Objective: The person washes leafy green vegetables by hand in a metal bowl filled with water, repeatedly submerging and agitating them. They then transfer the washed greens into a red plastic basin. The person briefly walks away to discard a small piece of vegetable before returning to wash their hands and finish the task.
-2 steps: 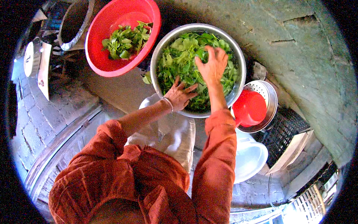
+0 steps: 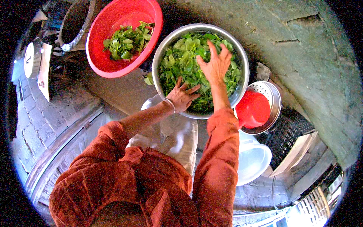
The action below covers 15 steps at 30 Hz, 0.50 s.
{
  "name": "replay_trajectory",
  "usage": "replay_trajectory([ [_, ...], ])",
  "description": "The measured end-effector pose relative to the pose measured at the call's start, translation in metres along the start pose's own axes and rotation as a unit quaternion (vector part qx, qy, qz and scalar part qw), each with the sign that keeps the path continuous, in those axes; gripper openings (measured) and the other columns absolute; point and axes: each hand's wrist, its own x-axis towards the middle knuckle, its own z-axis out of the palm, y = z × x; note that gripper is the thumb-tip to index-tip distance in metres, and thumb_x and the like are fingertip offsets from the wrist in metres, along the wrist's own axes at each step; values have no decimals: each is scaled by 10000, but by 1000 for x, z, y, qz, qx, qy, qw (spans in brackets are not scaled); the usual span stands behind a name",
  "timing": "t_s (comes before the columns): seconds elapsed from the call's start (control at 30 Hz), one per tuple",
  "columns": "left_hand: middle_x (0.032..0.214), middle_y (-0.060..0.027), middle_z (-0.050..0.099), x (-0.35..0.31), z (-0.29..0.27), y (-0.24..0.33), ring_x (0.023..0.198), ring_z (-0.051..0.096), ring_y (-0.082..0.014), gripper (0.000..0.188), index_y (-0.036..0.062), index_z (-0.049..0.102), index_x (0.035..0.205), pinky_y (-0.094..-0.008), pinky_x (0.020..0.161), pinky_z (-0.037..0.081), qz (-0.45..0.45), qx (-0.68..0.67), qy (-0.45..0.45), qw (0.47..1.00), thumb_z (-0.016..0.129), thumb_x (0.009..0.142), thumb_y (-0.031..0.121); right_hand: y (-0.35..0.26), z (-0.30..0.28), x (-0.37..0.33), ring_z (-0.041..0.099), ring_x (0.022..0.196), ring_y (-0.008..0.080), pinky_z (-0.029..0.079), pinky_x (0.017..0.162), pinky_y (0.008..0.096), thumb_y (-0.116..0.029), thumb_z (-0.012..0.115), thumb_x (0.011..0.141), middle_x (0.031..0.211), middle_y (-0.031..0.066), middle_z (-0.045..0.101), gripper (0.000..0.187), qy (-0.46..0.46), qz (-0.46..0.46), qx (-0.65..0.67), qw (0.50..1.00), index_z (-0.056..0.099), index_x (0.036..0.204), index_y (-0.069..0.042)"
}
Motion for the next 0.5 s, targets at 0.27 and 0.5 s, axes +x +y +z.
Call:
replay_trajectory([
  [0.27, 1407, 33, 371, -1, 1, 0, 1133, 462, -268, 418, 304, 544, 1220, -623, 1070, 153, -4, -8, 6, 1000, 553, 806, 244, 14, -9, -1, 367, 1160, 363, 379, 936, 449, -334, 708, 665, 1236, 136, 401, 501, -189, 61, 133, 971, 569, 1125, -194],
  [0.5, 1396, 34, 387, -1, 2, -1, 1128, 461, -284, 423, 300, 543, 1221, -620, 1073, 148, -6, -12, 5, 1000, 549, 804, 234, 2, -5, 21, 244, 1285, 443, 312, 979, 578, -598, 767, 528, 1452, 184, 178, 1028, -203, 180, -12, 962, 298, 1394, -300],
])
